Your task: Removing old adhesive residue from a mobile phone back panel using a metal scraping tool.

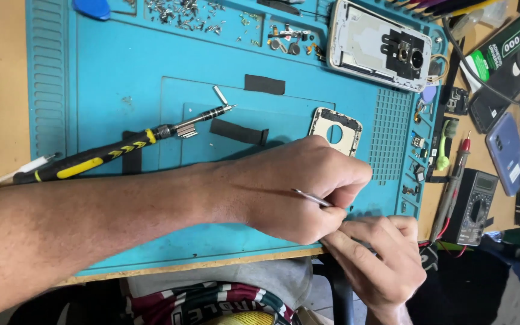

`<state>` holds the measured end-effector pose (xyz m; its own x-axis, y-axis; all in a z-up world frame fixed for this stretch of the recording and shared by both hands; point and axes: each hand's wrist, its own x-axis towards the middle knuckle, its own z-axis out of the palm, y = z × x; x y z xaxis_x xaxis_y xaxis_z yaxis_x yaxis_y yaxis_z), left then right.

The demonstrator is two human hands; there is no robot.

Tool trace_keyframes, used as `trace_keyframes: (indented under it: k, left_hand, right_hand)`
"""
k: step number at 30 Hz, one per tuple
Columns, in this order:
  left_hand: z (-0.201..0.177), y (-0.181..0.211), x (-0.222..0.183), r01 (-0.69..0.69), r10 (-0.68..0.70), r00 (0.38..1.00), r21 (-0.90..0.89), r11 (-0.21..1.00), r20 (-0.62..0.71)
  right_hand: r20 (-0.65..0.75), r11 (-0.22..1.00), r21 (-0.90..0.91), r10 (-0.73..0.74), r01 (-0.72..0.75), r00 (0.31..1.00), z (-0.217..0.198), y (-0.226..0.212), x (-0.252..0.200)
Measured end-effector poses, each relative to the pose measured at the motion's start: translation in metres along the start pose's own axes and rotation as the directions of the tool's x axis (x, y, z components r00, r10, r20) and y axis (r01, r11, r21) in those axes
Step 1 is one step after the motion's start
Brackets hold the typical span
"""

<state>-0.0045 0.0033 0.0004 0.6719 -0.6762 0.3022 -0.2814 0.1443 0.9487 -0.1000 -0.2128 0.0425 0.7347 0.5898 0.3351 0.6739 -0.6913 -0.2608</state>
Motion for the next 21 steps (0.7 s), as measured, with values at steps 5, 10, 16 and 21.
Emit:
trace_keyframes:
  k: [5,10,16,21]
  left_hand:
    - [0.0,0.018,-0.005,-0.133,0.131,0.99,0.054,0.99,0.042]
    - [0.01,0.03,-0.01,-0.159,0.1,0.965,0.238,0.958,0.242]
    - [0.013,0.024,-0.007,-0.102,0.024,0.967,0.298,0.949,0.253]
    - [0.017,0.024,-0.002,-0.177,0.114,0.969,0.29,0.941,0.221]
  right_hand:
    - [0.017,0.982,-0.004,0.189,-0.189,0.982,0.004,0.014,-0.029]
    - [0.042,0.973,0.069,0.216,-0.218,0.976,-0.002,0.017,-0.016]
    - [0.034,0.983,0.088,0.161,-0.164,0.986,-0.004,0.032,-0.024]
    - [0.012,0.976,0.126,0.175,-0.176,0.984,0.003,0.04,-0.033]
